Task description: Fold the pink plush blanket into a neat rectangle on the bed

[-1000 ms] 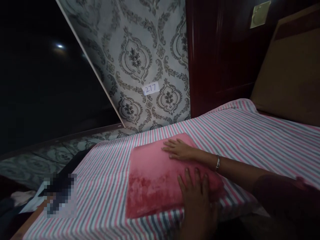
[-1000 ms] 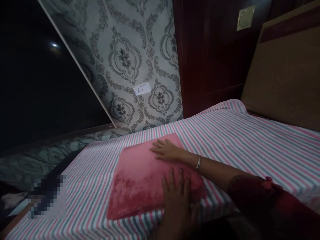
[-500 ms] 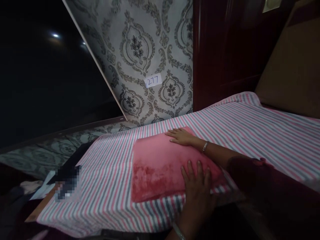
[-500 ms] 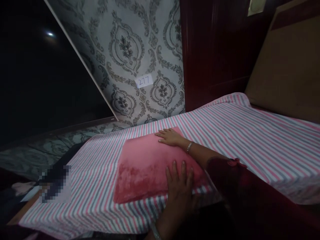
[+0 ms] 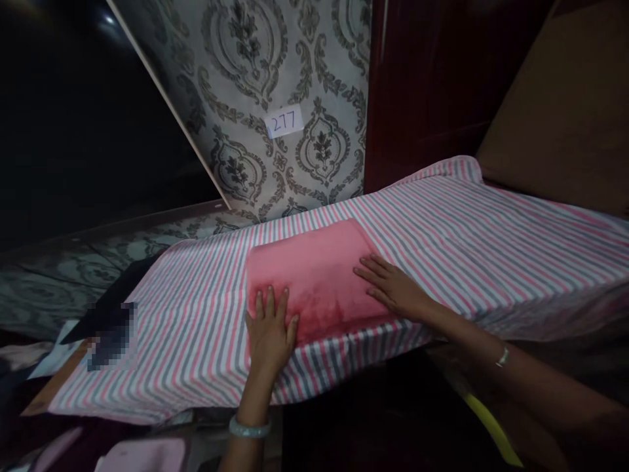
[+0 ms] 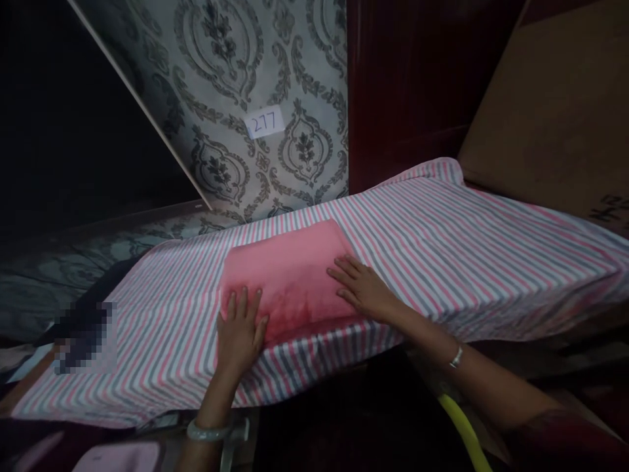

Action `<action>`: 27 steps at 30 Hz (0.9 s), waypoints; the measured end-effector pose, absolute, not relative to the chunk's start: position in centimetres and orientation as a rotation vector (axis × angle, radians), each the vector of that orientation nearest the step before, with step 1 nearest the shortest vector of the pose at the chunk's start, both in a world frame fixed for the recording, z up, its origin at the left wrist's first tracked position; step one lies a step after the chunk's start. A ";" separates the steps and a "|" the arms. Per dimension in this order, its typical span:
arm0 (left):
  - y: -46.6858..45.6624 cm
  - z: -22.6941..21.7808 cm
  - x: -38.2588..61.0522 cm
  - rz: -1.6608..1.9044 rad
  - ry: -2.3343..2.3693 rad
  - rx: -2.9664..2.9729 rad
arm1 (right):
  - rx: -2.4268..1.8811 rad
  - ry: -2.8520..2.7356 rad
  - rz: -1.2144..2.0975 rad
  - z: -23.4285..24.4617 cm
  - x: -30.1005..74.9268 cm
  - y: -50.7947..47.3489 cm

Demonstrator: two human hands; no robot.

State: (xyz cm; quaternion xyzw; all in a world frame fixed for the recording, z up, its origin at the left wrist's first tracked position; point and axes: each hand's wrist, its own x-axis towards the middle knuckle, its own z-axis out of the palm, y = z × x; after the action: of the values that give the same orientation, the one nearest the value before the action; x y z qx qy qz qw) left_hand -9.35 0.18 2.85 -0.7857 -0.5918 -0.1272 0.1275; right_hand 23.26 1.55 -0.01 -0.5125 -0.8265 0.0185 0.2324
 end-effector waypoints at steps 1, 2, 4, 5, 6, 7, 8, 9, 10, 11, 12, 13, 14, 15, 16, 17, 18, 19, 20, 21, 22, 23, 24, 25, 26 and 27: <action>0.3 2.4 -9.6 -0.341 -1.745 -2.298 | -1.373 -2.241 0.076 -0.6 23.5 1.4; 0.4 2.1 -9.6 -0.328 -1.758 -2.306 | -1.342 -2.209 0.098 -1.1 23.7 1.3; 0.2 1.7 -9.8 -0.338 -1.754 -2.313 | -1.312 -2.157 0.118 -1.7 24.0 1.0; 0.0 1.6 -10.1 -0.352 -1.728 -2.327 | -1.306 -2.146 0.115 -1.9 24.2 0.7; -0.3 1.5 -10.5 -0.368 -1.685 -2.348 | -1.295 -2.148 0.104 -2.0 24.4 0.2; -0.6 1.4 -11.1 -0.387 -1.629 -2.377 | -1.281 -2.160 0.089 -2.1 24.6 -0.3; -1.0 1.2 -11.8 -0.410 -1.565 -2.411 | -1.264 -2.178 0.071 -2.2 24.8 -0.9; -1.3 1.0 -12.6 -0.440 -1.502 -2.445 | -1.247 -2.197 0.057 -2.2 25.0 -1.5; -1.6 0.7 -13.5 -0.479 -1.448 -2.476 | -1.238 -2.209 0.050 -2.3 25.2 -2.0; -1.9 0.4 -14.3 -0.523 -1.412 -2.500 | -1.238 -2.213 0.050 -2.3 25.4 -2.5; -2.1 0.1 -15.1 -0.567 -1.391 -2.517 | -1.246 -2.213 0.059 -2.2 25.5 -2.8; -2.2 -0.1 -15.8 -0.601 -1.386 -2.533 | -1.257 -2.212 0.072 -2.2 25.6 -3.0; -2.3 -0.2 -16.4 -0.623 -1.393 -2.551 | -1.262 -2.216 0.085 -2.2 25.7 -3.2; -2.3 -0.2 -16.9 -0.628 -1.409 -2.573 | -1.265 -2.221 0.093 -2.2 25.8 -3.2; -2.4 -0.2 -17.3 -0.619 -1.431 -2.597 | -1.265 -2.230 0.094 -2.2 25.8 -3.1; -2.4 -0.2 -17.5 -0.605 -1.456 -2.616 | -1.260 -2.241 0.087 -2.3 25.9 -3.0; -2.4 -0.1 -17.7 -0.592 -1.478 -2.627 | -1.250 -2.251 0.075 -2.4 25.9 -2.9; -2.4 -0.1 -17.8 -0.585 -1.498 -2.627 | -1.241 -2.261 0.060 -2.6 25.9 -2.8; -2.4 -0.2 -17.8 -0.590 -1.511 -2.618 | -1.233 -2.268 0.045 -2.8 25.9 -2.8; -2.4 -0.2 -17.9 -0.610 -1.524 -2.603 | -1.227 -2.273 0.031 -2.9 25.9 -2.7; -2.3 -0.3 -17.9 -0.650 -1.529 -2.585 | -1.224 -2.272 0.018 -3.0 25.9 -2.7; -2.2 -0.2 -17.8 -0.704 -1.530 -2.565 | -1.228 -2.261 0.008 -3.0 25.9 -2.6; -2.0 -0.1 -17.8 -0.763 -1.526 -2.544 | -1.235 -2.242 0.002 -2.7 26.0 -2.5; -1.8 0.3 -17.8 -0.826 -1.512 -2.520 | -1.238 -2.216 -0.006 -2.2 26.0 -2.3; -1.5 0.9 -17.7 -0.889 -1.485 -2.495 | -1.238 -2.182 -0.019 -1.4 26.0 -2.0; -1.2 1.9 -17.6 -0.949 -1.446 -2.469 | -1.231 -2.143 -0.035 -0.2 26.0 -1.7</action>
State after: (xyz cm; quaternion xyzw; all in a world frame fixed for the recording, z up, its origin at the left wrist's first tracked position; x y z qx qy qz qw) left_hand -17.58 -1.18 1.94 -0.8174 -0.4786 -0.3141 0.0636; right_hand 26.04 -1.73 -0.18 -0.4704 -0.8188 -0.0135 0.3288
